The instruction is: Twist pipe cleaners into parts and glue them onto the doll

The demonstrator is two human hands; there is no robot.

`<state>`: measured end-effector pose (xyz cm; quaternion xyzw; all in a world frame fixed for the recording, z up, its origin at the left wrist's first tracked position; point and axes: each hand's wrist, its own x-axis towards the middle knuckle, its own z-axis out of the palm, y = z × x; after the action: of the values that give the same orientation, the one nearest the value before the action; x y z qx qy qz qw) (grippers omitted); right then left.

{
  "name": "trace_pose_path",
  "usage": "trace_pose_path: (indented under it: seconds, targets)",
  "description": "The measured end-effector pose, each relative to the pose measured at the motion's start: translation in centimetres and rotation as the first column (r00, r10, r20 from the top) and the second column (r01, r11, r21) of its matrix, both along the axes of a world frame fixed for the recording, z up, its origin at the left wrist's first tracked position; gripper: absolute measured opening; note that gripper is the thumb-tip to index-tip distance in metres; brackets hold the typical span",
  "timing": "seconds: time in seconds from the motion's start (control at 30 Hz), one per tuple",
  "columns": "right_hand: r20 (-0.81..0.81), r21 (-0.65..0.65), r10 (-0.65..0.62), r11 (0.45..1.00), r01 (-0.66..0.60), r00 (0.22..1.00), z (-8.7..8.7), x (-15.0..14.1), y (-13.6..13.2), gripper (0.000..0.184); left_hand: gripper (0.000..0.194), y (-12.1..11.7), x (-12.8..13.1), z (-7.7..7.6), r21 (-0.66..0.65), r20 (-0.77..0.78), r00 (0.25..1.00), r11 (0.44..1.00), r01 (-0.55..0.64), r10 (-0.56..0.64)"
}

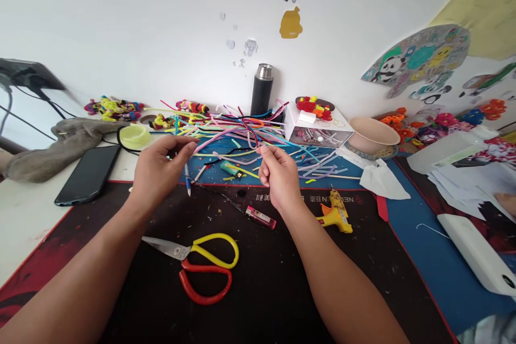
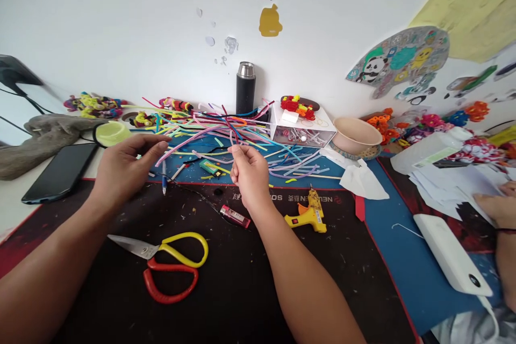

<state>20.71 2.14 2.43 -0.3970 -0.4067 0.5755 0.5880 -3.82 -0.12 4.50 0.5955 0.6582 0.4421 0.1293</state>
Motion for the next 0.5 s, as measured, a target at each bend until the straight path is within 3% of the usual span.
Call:
trace_pose_path:
  seconds: [0.1,0.17,0.3,0.33,0.37,0.4,0.5]
  targets:
    - [-0.003,0.006,-0.026,1.000,0.026,1.000,0.0,0.3,0.3,0.035,0.042,0.2,0.3,1.2,-0.019,-0.046,0.999,1.000,-0.015,0.014]
    - [-0.006,0.003,-0.049,0.999,0.049,0.999,0.0,0.5,0.6,0.036,0.040,0.8,0.9,2.4,-0.088,-0.174,0.984,0.996,0.013,-0.028]
    - [-0.016,0.011,-0.064,0.998,0.065,0.998,-0.1,0.8,0.9,0.036,0.030,3.5,3.0,4.0,-0.330,-0.472,0.841,0.937,0.109,-0.265]
    - [-0.014,0.019,-0.062,0.998,0.063,0.998,-0.1,0.8,0.9,0.034,0.029,4.4,3.6,3.9,-0.364,-0.503,0.810,0.924,0.117,-0.301]
    - [-0.008,0.027,-0.060,0.998,0.060,0.998,-0.2,0.8,0.9,0.033,0.031,5.4,4.3,3.6,-0.426,-0.587,0.718,0.897,0.118,-0.373]
    - [-0.003,0.035,-0.058,0.998,0.058,0.998,-0.2,0.8,0.9,0.033,0.031,6.4,4.9,3.1,-0.447,-0.615,0.680,0.887,0.116,-0.399]
    - [0.001,0.043,-0.052,0.998,0.052,0.999,-0.3,0.8,0.9,0.032,0.032,9.1,6.1,1.1,-0.462,-0.658,0.622,0.880,0.112,-0.424]
